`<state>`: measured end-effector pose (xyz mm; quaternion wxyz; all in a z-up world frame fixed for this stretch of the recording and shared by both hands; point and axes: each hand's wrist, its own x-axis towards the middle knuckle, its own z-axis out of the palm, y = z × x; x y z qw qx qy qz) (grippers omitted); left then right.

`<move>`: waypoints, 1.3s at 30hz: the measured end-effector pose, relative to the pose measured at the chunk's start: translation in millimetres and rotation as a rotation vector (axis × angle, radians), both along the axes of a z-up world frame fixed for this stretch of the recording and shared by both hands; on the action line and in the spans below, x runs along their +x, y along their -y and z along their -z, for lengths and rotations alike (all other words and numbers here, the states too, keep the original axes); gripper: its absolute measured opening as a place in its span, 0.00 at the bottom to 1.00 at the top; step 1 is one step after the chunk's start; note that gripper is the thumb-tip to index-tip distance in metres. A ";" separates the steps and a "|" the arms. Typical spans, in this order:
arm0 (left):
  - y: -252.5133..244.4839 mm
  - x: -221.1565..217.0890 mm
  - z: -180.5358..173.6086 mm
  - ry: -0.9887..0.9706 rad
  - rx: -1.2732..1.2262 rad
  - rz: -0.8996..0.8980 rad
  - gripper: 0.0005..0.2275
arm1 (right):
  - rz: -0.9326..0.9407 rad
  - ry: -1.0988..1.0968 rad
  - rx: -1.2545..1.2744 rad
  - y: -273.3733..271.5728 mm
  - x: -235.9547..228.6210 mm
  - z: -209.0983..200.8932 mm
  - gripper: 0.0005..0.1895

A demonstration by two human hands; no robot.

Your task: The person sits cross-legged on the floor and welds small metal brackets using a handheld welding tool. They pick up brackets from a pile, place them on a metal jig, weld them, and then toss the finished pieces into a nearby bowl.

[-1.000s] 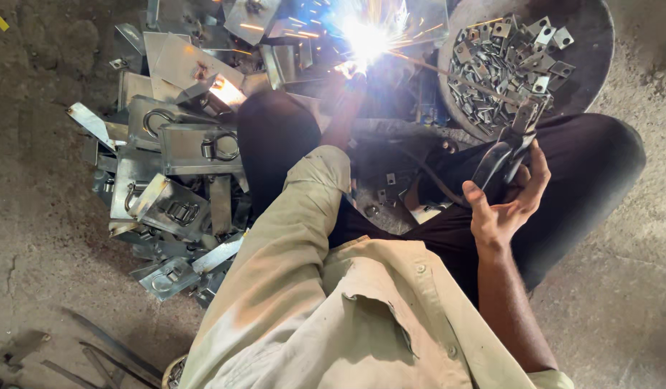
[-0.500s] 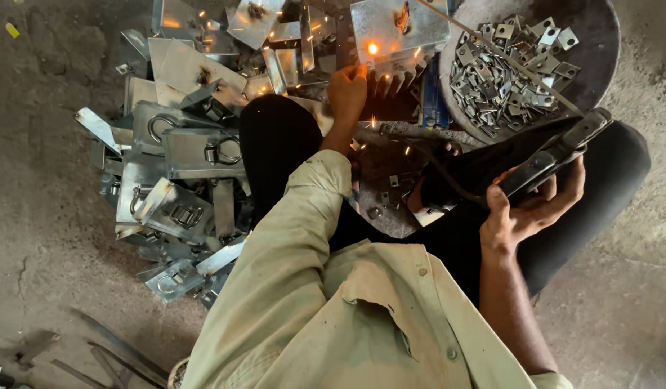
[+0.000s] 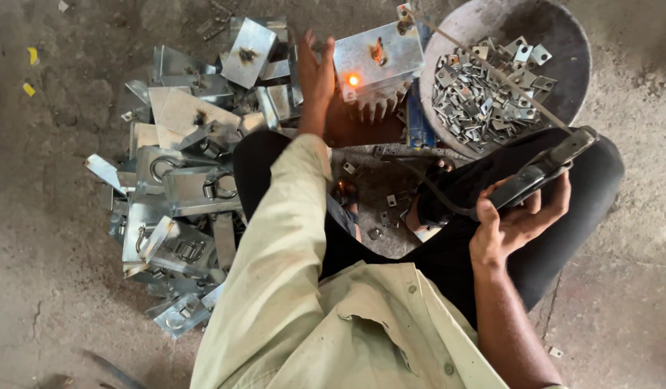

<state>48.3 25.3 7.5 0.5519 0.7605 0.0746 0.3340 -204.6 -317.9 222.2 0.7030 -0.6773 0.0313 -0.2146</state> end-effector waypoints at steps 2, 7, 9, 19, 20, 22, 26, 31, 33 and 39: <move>-16.0 17.2 -4.7 -0.251 0.057 0.149 0.30 | 0.000 0.004 -0.003 -0.7 0.8 -0.7 0.49; -29.2 8.9 1.9 -0.844 0.118 0.119 0.39 | 0.035 -0.005 0.068 -3.5 4.6 -8.7 0.50; -19.6 -30.4 25.7 -0.781 0.029 0.032 0.34 | 0.034 -0.015 0.097 -3.6 4.9 -12.4 0.50; 54.5 -96.5 62.4 -0.643 -1.430 0.314 0.16 | 0.016 -0.002 0.084 -6.1 6.8 -15.6 0.50; 58.7 -100.9 53.0 -0.523 -1.456 0.354 0.15 | 0.025 0.003 0.071 -6.1 6.0 -15.8 0.50; 67.3 -104.1 17.4 -0.397 -1.421 0.368 0.15 | 0.031 0.010 0.046 -5.1 3.9 -16.1 0.49; 66.6 -100.2 -33.0 -0.353 -1.314 0.294 0.17 | 0.021 0.015 -0.037 -2.9 -2.1 -21.2 0.50; 57.2 -101.0 -37.1 -0.242 -1.211 0.417 0.17 | 0.041 0.130 -0.413 -0.8 -21.5 -44.1 0.49; 60.0 -105.7 -38.4 -0.291 -1.117 0.430 0.15 | 0.056 0.227 -0.483 -4.3 -24.9 -50.0 0.50; 42.3 -82.0 -27.5 -0.461 -1.155 0.129 0.15 | 0.100 0.253 -0.871 -5.0 -25.6 -81.6 0.45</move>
